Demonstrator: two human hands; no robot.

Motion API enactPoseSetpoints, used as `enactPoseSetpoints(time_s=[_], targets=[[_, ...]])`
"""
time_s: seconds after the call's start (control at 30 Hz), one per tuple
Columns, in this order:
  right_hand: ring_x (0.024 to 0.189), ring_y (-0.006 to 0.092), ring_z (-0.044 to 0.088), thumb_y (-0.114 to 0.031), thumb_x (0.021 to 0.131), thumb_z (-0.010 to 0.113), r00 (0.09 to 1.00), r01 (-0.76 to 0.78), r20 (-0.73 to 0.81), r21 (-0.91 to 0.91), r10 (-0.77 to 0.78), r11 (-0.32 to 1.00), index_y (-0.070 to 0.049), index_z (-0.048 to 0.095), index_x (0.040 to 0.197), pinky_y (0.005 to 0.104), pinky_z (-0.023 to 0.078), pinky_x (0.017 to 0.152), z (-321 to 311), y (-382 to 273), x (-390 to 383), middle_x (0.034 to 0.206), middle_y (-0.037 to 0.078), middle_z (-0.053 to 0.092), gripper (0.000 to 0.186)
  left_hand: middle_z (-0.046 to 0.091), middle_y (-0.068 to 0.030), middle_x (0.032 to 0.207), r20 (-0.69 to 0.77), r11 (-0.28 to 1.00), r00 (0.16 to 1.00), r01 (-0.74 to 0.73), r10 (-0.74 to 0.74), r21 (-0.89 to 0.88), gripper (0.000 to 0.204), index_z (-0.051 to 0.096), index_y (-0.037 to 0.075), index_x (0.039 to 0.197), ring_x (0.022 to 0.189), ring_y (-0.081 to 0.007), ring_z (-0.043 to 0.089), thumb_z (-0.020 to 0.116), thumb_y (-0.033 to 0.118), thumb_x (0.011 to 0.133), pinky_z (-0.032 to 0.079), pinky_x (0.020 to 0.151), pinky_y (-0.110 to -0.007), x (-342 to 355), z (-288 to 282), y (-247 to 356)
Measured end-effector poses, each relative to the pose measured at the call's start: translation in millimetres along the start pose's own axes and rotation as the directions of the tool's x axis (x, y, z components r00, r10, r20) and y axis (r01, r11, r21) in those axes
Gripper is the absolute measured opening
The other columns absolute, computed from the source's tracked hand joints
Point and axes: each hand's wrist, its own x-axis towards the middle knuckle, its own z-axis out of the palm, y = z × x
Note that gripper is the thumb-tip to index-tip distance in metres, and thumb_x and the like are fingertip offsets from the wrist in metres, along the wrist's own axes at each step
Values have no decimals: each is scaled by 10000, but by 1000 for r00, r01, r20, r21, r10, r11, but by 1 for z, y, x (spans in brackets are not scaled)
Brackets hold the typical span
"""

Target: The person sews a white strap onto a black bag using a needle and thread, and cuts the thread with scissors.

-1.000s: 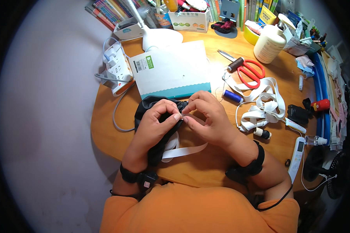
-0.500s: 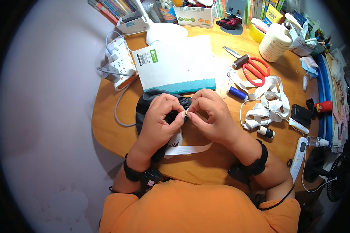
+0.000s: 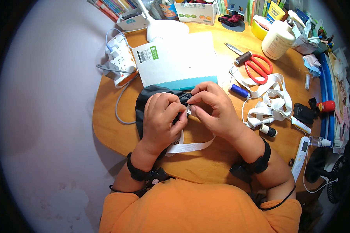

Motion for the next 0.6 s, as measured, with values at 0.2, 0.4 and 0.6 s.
enactPoseSetpoints(time_s=[0.2,0.4,0.6], targets=[[926,245,618,-17,788,724,992,-108,79,117,100,987,-22,672,888,320,516,745,0,4,-2,1005,105,605,113,553,-52,883,-22,999,999,-33,33,22,138,605,82,808,826,-270,561,717,61,730,450,760,-385,1,0,1],[956,217,596,0,798,724,991,-115,91,232,96,966,-7,666,881,303,516,792,1,2,-2,1034,108,565,101,557,-50,860,-50,997,997,-64,66,32,154,627,89,829,825,-263,566,732,36,728,444,742,-374,0,-1,1],[969,225,589,16,803,715,988,-143,97,261,122,955,8,651,852,299,511,814,3,0,-2,1053,115,556,81,558,-47,859,-53,997,996,-69,72,43,156,633,90,830,820,-260,567,736,36,727,446,739,-376,-1,0,1]])
